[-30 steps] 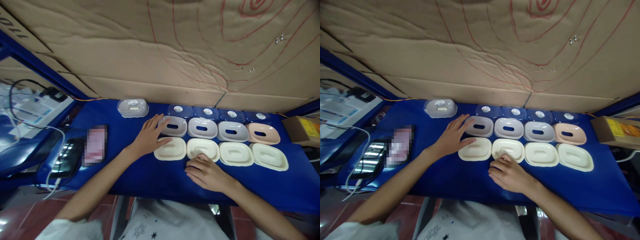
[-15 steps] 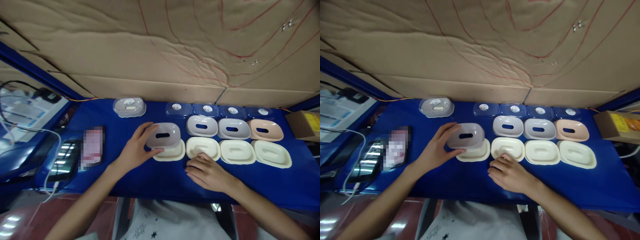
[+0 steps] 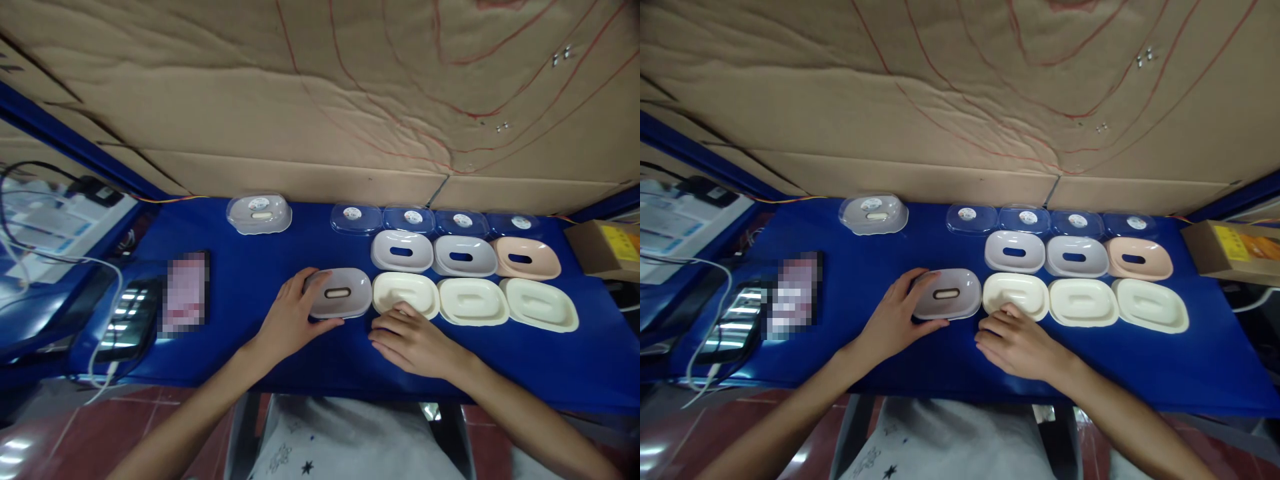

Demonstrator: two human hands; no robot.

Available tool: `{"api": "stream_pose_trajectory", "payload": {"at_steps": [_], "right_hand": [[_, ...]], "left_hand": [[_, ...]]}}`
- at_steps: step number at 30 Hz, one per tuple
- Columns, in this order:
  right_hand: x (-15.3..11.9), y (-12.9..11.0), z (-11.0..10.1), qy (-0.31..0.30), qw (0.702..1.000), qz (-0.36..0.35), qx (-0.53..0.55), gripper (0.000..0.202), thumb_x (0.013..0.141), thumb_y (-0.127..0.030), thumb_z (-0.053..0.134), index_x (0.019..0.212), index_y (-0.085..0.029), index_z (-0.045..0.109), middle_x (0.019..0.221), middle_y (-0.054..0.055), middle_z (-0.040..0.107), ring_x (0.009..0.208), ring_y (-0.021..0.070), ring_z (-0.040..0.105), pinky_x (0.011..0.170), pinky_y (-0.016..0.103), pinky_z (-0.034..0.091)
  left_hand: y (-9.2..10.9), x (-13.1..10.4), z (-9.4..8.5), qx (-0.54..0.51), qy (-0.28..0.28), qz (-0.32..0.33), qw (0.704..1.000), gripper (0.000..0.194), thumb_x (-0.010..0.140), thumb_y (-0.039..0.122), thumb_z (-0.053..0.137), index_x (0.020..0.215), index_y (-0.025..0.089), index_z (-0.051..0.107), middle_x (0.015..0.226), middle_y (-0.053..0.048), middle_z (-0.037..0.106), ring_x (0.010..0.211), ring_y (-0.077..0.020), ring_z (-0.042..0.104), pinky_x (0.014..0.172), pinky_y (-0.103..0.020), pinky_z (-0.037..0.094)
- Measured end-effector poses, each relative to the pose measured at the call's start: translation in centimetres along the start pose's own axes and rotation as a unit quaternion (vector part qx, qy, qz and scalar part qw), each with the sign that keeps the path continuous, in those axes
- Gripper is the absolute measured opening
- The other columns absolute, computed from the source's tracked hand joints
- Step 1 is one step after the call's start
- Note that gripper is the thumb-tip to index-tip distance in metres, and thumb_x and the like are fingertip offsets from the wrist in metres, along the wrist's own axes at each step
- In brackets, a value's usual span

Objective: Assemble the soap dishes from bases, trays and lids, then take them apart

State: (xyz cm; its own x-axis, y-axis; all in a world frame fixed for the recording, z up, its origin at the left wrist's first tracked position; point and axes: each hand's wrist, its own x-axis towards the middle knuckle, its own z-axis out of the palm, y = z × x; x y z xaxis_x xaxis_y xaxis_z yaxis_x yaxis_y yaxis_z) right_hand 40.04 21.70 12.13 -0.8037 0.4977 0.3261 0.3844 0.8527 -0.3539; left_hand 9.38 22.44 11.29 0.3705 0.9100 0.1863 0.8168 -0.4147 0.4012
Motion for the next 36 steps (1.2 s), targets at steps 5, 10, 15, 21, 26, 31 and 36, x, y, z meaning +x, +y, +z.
{"api": "stream_pose_trajectory", "payload": {"at_steps": [5,10,15,21,26,31,36], "right_hand": [[-0.1,0.1,0.1,-0.002,1.000,0.002,0.002,0.014,0.107,-0.020,0.061,0.113,-0.020,0.074,0.110,0.005,0.080,0.098,0.0187,0.071,0.095,0.039,0.045],[0.0,0.1,0.2,-0.002,1.000,0.007,0.011,0.014,0.108,-0.020,0.060,0.114,-0.019,0.073,0.108,0.004,0.080,0.098,0.0187,0.071,0.095,0.039,0.045],[0.1,0.1,0.2,-0.008,1.000,0.016,0.019,0.015,0.108,-0.021,0.060,0.115,-0.019,0.073,0.109,0.005,0.080,0.100,0.0189,0.072,0.096,0.039,0.045],[0.0,0.0,0.1,-0.018,0.999,0.023,0.026,0.016,0.109,-0.021,0.057,0.115,-0.020,0.073,0.109,0.006,0.080,0.100,0.0198,0.072,0.096,0.040,0.045],[0.0,0.0,0.1,-0.023,0.999,0.022,0.021,0.016,0.109,-0.021,0.058,0.115,-0.020,0.073,0.110,0.006,0.080,0.100,0.0198,0.072,0.097,0.041,0.045],[-0.1,0.0,0.2,-0.027,0.999,0.027,0.017,0.017,0.109,-0.021,0.058,0.114,-0.020,0.074,0.109,0.007,0.080,0.100,0.0198,0.072,0.097,0.040,0.045],[-0.2,0.1,0.3,-0.023,0.999,0.023,0.015,0.017,0.109,-0.022,0.057,0.117,-0.020,0.073,0.109,0.007,0.080,0.103,0.0203,0.072,0.099,0.041,0.044]], "left_hand": [[0.1,-0.1,0.3,0.021,0.000,0.003,1.000,0.106,0.083,0.071,0.084,0.166,0.025,0.037,0.151,-0.021,0.053,0.136,-0.0425,0.059,0.111,-0.057,0.053],[0.5,0.0,0.2,0.081,-0.015,0.018,0.996,0.103,0.087,0.066,0.082,0.168,0.024,0.035,0.158,-0.022,0.051,0.138,-0.0430,0.058,0.111,-0.056,0.051],[0.9,0.1,-0.1,0.124,-0.023,0.013,0.992,0.086,0.095,0.060,0.075,0.165,0.024,0.042,0.160,-0.024,0.050,0.137,-0.0442,0.058,0.109,-0.057,0.051],[1.0,0.4,-0.8,0.140,-0.066,0.006,0.988,0.084,0.094,0.062,0.076,0.165,0.030,0.046,0.165,-0.024,0.047,0.133,-0.0472,0.061,0.103,-0.060,0.053],[0.4,1.4,-1.0,0.113,-0.056,0.003,0.992,0.078,0.095,0.063,0.074,0.163,0.032,0.051,0.167,-0.021,0.047,0.139,-0.0483,0.057,0.109,-0.064,0.049],[-2.3,1.8,-2.9,0.128,-0.077,0.006,0.989,0.071,0.099,0.049,0.072,0.163,0.030,0.049,0.171,-0.020,0.041,0.151,-0.0469,0.047,0.118,-0.068,0.040],[-3.6,3.1,-5.7,0.121,-0.097,0.027,0.988,0.080,0.096,0.066,0.070,0.164,0.031,0.046,0.175,-0.017,0.034,0.158,-0.0448,0.038,0.126,-0.067,0.034]]}}
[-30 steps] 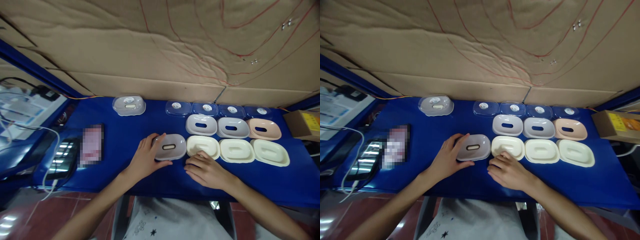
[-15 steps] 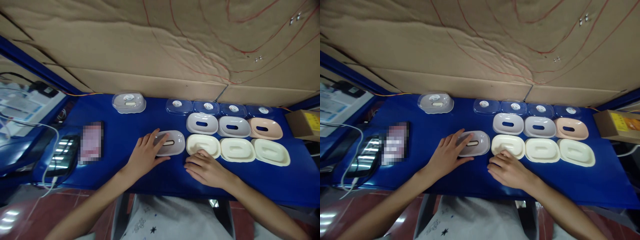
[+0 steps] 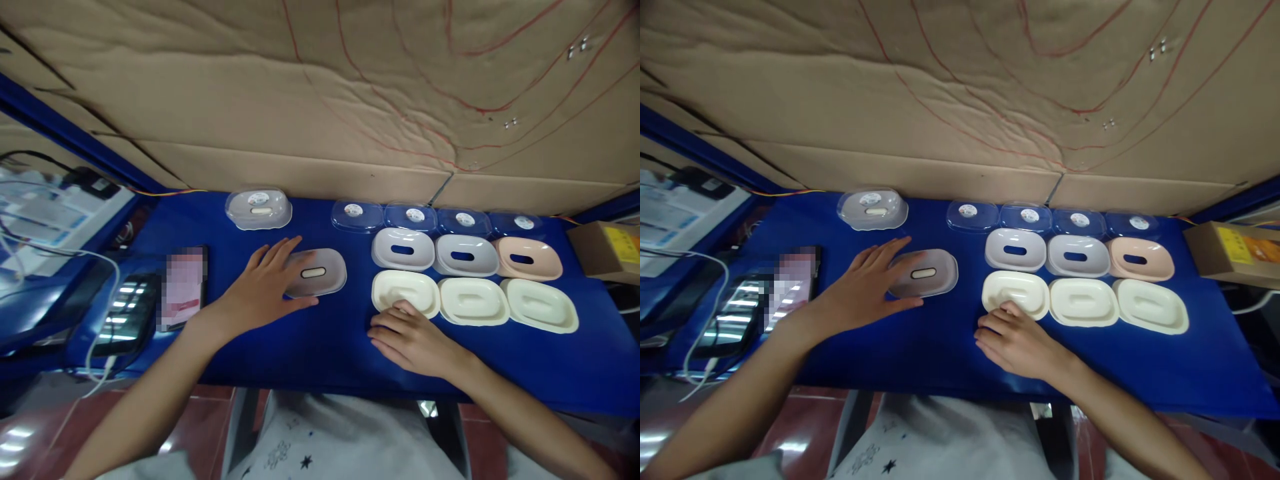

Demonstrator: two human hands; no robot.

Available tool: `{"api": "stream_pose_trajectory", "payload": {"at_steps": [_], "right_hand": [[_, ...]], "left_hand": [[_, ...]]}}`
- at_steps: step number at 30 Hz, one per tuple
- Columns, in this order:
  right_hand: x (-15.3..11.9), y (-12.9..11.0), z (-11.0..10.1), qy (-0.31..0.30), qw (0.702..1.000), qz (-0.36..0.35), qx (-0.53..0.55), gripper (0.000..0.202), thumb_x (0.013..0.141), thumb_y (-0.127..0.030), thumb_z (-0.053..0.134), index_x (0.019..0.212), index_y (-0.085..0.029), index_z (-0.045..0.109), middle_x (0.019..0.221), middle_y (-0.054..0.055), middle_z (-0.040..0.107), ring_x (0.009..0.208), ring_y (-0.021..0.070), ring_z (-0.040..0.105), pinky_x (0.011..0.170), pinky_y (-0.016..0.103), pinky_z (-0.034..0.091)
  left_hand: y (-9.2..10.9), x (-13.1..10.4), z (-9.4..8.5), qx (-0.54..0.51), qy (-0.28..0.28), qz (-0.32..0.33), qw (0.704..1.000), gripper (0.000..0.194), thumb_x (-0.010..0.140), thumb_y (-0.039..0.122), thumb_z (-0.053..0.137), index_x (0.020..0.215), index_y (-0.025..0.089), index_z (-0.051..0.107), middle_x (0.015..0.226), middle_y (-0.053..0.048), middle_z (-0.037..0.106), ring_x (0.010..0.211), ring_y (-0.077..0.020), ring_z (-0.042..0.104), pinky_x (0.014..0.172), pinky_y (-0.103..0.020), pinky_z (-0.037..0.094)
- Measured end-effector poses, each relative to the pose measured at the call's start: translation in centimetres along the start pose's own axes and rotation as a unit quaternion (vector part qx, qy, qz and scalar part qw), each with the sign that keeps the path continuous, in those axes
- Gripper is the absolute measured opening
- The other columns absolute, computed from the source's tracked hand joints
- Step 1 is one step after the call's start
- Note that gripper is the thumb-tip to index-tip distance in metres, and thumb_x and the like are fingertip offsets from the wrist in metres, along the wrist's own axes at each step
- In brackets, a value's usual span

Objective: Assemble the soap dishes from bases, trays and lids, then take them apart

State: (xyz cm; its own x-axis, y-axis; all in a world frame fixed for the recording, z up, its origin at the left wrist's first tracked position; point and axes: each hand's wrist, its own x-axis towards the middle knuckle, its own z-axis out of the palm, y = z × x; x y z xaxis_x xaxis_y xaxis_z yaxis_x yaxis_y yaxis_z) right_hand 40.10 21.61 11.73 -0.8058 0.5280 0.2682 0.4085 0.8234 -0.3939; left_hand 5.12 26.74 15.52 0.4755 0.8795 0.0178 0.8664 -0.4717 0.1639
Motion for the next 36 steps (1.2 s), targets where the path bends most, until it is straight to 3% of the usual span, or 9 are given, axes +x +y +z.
{"api": "stream_pose_trajectory", "payload": {"at_steps": [4,8,12,19,23,26,31,34,36], "right_hand": [[0.1,0.1,0.1,0.005,1.000,-0.001,0.009,0.017,0.110,-0.023,0.057,0.115,-0.020,0.073,0.108,0.006,0.080,0.099,0.0191,0.071,0.097,0.040,0.045],[0.3,0.2,0.1,0.031,0.999,-0.008,0.012,0.016,0.110,-0.022,0.057,0.113,-0.020,0.072,0.106,0.006,0.080,0.098,0.0182,0.072,0.096,0.039,0.047],[0.4,0.2,-0.2,0.044,0.999,-0.001,0.005,0.016,0.110,-0.023,0.056,0.111,-0.020,0.072,0.103,0.005,0.078,0.094,0.0172,0.072,0.093,0.038,0.048],[-0.1,0.0,-0.1,0.032,0.999,-0.018,-0.012,0.017,0.110,-0.022,0.056,0.110,-0.020,0.073,0.103,0.005,0.078,0.094,0.0180,0.070,0.092,0.038,0.047],[-0.2,0.0,0.2,0.021,1.000,-0.016,0.004,0.015,0.109,-0.022,0.058,0.112,-0.020,0.073,0.105,0.005,0.078,0.095,0.0182,0.070,0.093,0.038,0.047],[-0.1,0.0,0.2,0.019,1.000,-0.011,0.012,0.015,0.109,-0.022,0.058,0.113,-0.021,0.072,0.105,0.005,0.078,0.095,0.0180,0.070,0.092,0.038,0.047],[0.2,0.2,0.2,0.016,1.000,0.000,0.015,0.014,0.109,-0.022,0.059,0.113,-0.022,0.072,0.104,0.005,0.078,0.095,0.0175,0.071,0.091,0.038,0.048],[0.3,0.2,0.2,0.018,1.000,0.000,0.023,0.015,0.109,-0.022,0.058,0.114,-0.021,0.073,0.104,0.005,0.078,0.096,0.0181,0.071,0.091,0.038,0.048],[0.3,0.2,0.2,0.024,0.999,-0.008,0.020,0.015,0.109,-0.021,0.058,0.113,-0.021,0.073,0.104,0.006,0.079,0.096,0.0187,0.071,0.091,0.038,0.048]], "left_hand": [[0.3,6.5,-1.1,-0.026,0.032,0.037,0.998,0.069,0.107,0.056,0.057,0.167,0.025,0.041,0.172,-0.017,0.038,0.157,-0.0407,0.040,0.127,-0.061,0.034],[0.7,14.7,-0.1,-0.048,0.008,0.069,0.996,0.074,0.103,0.047,0.066,0.166,0.020,0.041,0.171,-0.021,0.038,0.158,-0.0414,0.037,0.128,-0.058,0.031],[0.2,18.0,1.5,-0.058,-0.015,0.076,0.995,0.075,0.094,0.044,0.075,0.159,0.017,0.050,0.161,-0.022,0.049,0.148,-0.0404,0.050,0.120,-0.056,0.042],[-4.2,12.6,1.3,-0.076,0.026,0.036,0.996,0.063,0.098,0.054,0.067,0.151,0.021,0.058,0.166,-0.019,0.044,0.154,-0.0398,0.041,0.124,-0.059,0.037],[-6.3,9.7,1.2,-0.091,0.019,0.013,0.996,0.061,0.091,0.049,0.072,0.144,0.022,0.061,0.151,-0.015,0.060,0.145,-0.0380,0.051,0.124,-0.059,0.037],[-6.7,9.3,1.4,-0.103,0.025,0.001,0.994,0.062,0.087,0.051,0.076,0.140,0.023,0.062,0.147,-0.013,0.062,0.140,-0.0380,0.055,0.122,-0.060,0.039],[-5.8,8.9,-0.1,-0.143,0.069,0.004,0.987,0.056,0.089,0.052,0.076,0.135,0.022,0.061,0.137,-0.011,0.065,0.128,-0.0302,0.064,0.115,-0.048,0.050],[-3.6,6.0,-1.1,-0.148,0.151,0.008,0.977,0.056,0.091,0.052,0.077,0.136,0.024,0.059,0.143,-0.012,0.061,0.136,-0.0309,0.059,0.120,-0.050,0.046],[-1.6,3.2,-1.1,-0.126,0.165,-0.003,0.978,0.056,0.091,0.049,0.078,0.138,0.026,0.058,0.151,-0.014,0.055,0.143,-0.0339,0.054,0.124,-0.054,0.042]]}}
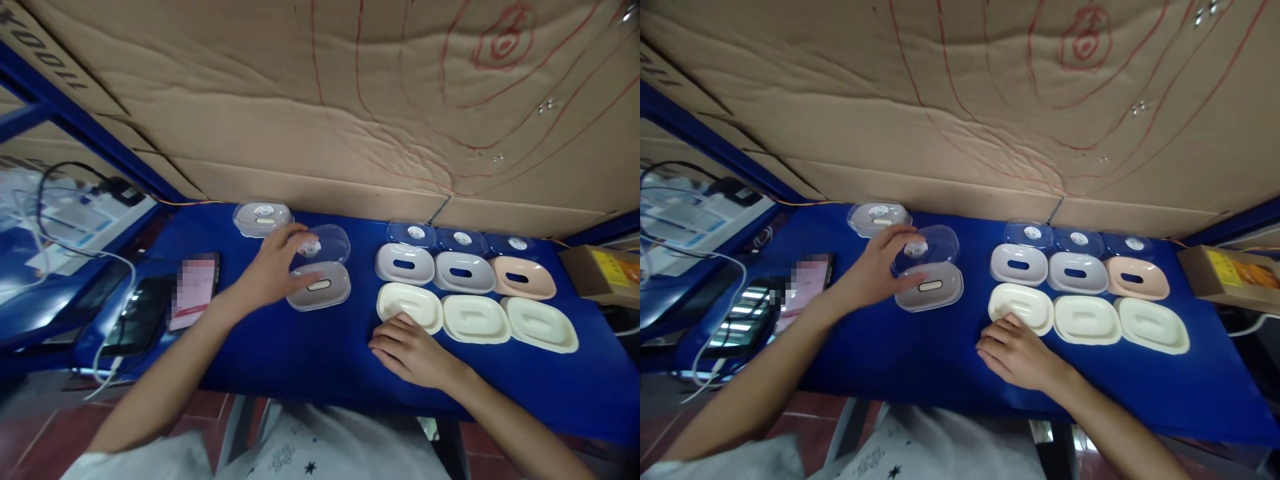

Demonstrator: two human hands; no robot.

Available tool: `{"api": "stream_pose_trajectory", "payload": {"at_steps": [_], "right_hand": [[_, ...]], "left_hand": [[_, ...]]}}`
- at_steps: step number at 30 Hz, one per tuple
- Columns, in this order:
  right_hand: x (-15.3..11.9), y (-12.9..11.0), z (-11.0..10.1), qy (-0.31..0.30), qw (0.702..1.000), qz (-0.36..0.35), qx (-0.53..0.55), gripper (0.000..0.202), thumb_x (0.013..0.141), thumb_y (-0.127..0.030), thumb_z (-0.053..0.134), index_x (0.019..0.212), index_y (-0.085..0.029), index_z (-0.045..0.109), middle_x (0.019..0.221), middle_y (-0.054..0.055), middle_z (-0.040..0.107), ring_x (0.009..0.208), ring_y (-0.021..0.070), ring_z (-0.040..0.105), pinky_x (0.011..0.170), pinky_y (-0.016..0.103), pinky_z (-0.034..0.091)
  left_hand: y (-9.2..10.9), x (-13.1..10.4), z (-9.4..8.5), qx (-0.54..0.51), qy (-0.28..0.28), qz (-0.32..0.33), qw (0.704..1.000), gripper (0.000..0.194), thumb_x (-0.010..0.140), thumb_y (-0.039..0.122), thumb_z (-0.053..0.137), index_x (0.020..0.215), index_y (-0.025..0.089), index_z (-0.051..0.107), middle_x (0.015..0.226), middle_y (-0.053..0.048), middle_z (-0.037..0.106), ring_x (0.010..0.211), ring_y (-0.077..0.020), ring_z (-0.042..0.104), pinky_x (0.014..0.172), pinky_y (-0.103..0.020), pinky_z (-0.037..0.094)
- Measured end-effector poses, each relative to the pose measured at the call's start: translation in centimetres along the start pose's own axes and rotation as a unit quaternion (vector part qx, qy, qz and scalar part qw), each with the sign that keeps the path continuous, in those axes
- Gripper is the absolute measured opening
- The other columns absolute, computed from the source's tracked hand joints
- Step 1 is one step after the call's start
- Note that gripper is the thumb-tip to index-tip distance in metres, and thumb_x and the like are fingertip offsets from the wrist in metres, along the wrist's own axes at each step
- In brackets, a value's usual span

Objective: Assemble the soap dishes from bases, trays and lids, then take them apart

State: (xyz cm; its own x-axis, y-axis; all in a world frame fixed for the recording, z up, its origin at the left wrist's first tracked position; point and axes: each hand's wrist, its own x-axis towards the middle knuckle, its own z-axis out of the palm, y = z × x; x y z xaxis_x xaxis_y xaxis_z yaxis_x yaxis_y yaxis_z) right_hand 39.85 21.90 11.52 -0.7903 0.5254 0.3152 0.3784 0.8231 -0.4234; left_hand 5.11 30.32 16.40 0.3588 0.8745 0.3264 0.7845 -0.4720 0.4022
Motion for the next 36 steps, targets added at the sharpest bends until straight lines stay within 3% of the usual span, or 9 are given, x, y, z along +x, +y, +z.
{"api": "stream_pose_trajectory", "payload": {"at_steps": [4,7,12,24,36], "right_hand": [[0.1,-0.1,0.0,0.007,1.000,-0.006,-0.009,0.015,0.109,-0.021,0.059,0.112,-0.019,0.073,0.104,0.006,0.079,0.097,0.0187,0.070,0.091,0.039,0.048],[0.1,-0.1,0.0,0.002,1.000,-0.005,-0.008,0.015,0.109,-0.021,0.059,0.113,-0.019,0.073,0.105,0.006,0.079,0.097,0.0184,0.070,0.092,0.039,0.048],[0.2,-0.1,0.1,0.004,1.000,-0.005,-0.016,0.016,0.109,-0.021,0.058,0.111,-0.019,0.074,0.104,0.006,0.079,0.097,0.0185,0.070,0.091,0.039,0.047],[-0.1,-0.1,0.1,-0.001,1.000,-0.005,-0.012,0.014,0.109,-0.022,0.059,0.111,-0.019,0.072,0.106,0.004,0.079,0.097,0.0186,0.070,0.092,0.038,0.045],[0.1,-0.2,0.0,0.000,1.000,-0.011,-0.026,0.018,0.110,-0.022,0.057,0.108,-0.019,0.074,0.102,0.004,0.079,0.095,0.0184,0.070,0.089,0.038,0.045]], "left_hand": [[2.7,-5.2,0.5,0.016,-0.026,0.010,0.999,0.051,0.093,0.039,0.079,0.138,0.028,0.059,0.151,-0.014,0.055,0.138,-0.0364,0.057,0.115,-0.055,0.048],[2.7,-6.6,1.4,0.022,-0.040,0.013,0.999,0.050,0.096,0.037,0.076,0.141,0.027,0.057,0.152,-0.016,0.054,0.139,-0.0377,0.057,0.114,-0.057,0.048],[1.7,-5.7,2.4,0.033,-0.033,0.030,0.998,0.046,0.100,0.036,0.071,0.141,0.023,0.055,0.154,-0.020,0.050,0.143,-0.0391,0.052,0.117,-0.059,0.047],[2.1,-4.3,2.2,0.066,-0.036,0.055,0.996,0.047,0.097,0.035,0.071,0.138,0.020,0.055,0.152,-0.022,0.054,0.139,-0.0404,0.056,0.113,-0.059,0.050],[1.3,-5.3,4.3,0.131,-0.015,0.088,0.987,0.049,0.104,0.042,0.062,0.146,0.017,0.051,0.158,-0.027,0.047,0.144,-0.0450,0.050,0.112,-0.063,0.051]]}}
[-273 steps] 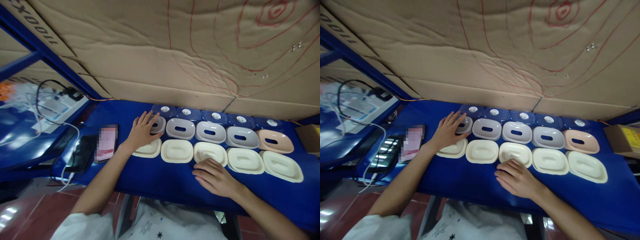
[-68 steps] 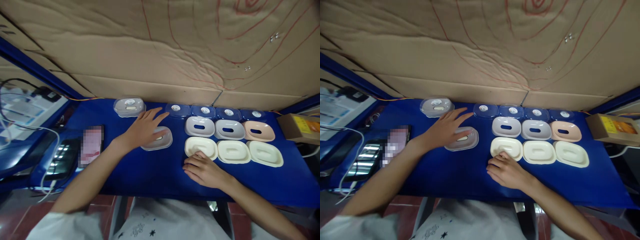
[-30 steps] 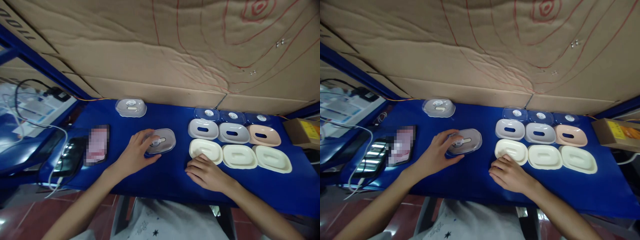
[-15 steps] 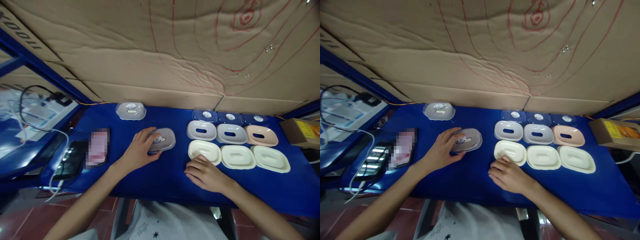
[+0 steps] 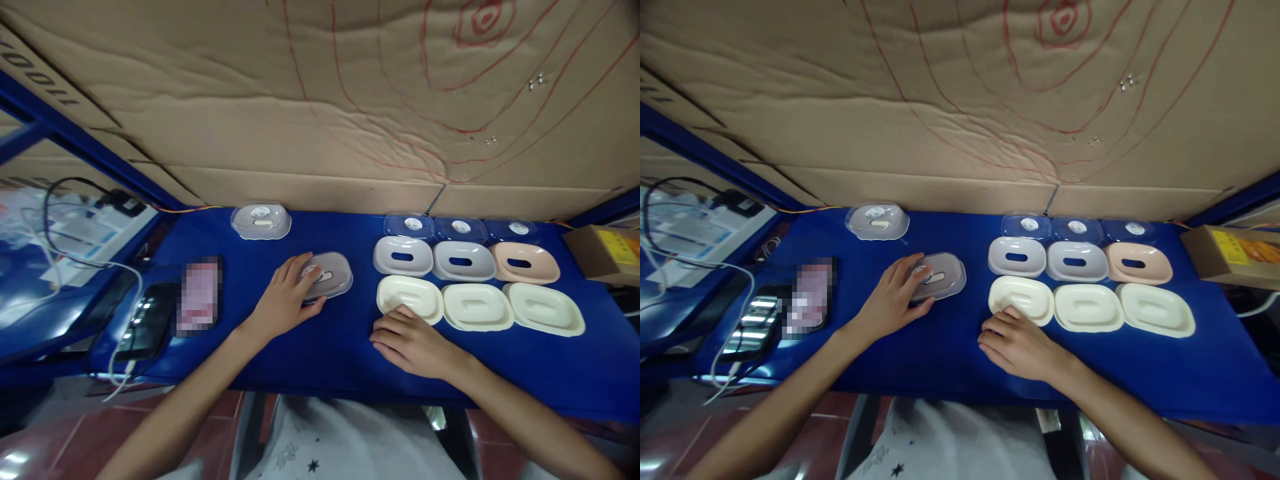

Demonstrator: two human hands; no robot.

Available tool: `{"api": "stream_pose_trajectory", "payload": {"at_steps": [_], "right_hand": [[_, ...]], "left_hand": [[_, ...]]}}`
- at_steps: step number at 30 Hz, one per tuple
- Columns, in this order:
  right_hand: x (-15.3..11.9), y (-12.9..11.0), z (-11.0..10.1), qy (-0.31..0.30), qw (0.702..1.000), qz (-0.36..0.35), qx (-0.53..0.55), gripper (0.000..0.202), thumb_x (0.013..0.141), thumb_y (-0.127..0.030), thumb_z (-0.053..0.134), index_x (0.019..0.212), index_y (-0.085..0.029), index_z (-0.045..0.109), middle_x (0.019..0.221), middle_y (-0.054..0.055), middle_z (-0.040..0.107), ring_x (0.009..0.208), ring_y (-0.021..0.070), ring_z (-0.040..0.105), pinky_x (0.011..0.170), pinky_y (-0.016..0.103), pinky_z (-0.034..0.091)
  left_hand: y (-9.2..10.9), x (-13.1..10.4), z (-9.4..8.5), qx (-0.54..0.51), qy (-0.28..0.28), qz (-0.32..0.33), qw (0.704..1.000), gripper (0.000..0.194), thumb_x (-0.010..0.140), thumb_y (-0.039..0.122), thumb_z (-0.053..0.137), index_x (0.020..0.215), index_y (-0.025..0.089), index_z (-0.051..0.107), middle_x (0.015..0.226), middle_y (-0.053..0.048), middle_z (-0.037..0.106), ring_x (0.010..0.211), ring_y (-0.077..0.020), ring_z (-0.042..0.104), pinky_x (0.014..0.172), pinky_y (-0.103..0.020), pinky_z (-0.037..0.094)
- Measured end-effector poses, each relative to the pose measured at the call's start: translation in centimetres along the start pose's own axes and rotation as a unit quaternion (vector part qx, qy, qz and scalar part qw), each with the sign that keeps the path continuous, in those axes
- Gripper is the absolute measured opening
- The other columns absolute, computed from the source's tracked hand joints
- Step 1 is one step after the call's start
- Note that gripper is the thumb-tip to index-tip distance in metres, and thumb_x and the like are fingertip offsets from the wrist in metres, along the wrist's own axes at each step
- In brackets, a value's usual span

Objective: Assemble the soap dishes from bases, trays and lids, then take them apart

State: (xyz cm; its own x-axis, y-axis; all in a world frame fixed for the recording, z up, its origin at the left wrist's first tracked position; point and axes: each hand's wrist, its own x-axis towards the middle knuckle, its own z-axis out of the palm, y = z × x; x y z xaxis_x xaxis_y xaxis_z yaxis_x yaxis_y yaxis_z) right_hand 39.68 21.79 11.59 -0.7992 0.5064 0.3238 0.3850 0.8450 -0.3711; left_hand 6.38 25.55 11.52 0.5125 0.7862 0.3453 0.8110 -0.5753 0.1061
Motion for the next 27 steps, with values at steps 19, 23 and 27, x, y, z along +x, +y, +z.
{"api": "stream_pose_trajectory", "payload": {"at_steps": [19,23,27], "right_hand": [[-0.2,0.2,0.3,-0.008,1.000,0.006,0.002,0.019,0.111,-0.024,0.056,0.109,-0.020,0.074,0.105,0.004,0.078,0.097,0.0183,0.069,0.091,0.038,0.042],[0.0,0.2,0.3,-0.002,1.000,0.004,0.007,0.019,0.111,-0.024,0.055,0.109,-0.019,0.073,0.104,0.005,0.078,0.097,0.0184,0.070,0.091,0.038,0.042],[0.1,0.3,0.2,0.001,1.000,0.002,0.008,0.019,0.111,-0.024,0.055,0.109,-0.019,0.074,0.102,0.005,0.078,0.095,0.0184,0.070,0.090,0.037,0.042]], "left_hand": [[-3.4,3.5,1.3,0.085,-0.022,-0.018,0.996,0.051,0.112,0.034,0.051,0.162,0.025,0.050,0.175,-0.019,0.037,0.164,-0.0380,0.034,0.130,-0.060,0.035],[-3.0,4.2,1.1,0.087,-0.030,-0.007,0.996,0.050,0.111,0.028,0.047,0.160,0.017,0.051,0.173,-0.020,0.040,0.164,-0.0359,0.034,0.132,-0.059,0.032],[-2.3,5.8,1.3,0.075,-0.026,-0.019,0.997,0.050,0.101,0.024,0.057,0.148,0.009,0.060,0.168,-0.025,0.046,0.162,-0.0395,0.038,0.133,-0.060,0.031]]}}
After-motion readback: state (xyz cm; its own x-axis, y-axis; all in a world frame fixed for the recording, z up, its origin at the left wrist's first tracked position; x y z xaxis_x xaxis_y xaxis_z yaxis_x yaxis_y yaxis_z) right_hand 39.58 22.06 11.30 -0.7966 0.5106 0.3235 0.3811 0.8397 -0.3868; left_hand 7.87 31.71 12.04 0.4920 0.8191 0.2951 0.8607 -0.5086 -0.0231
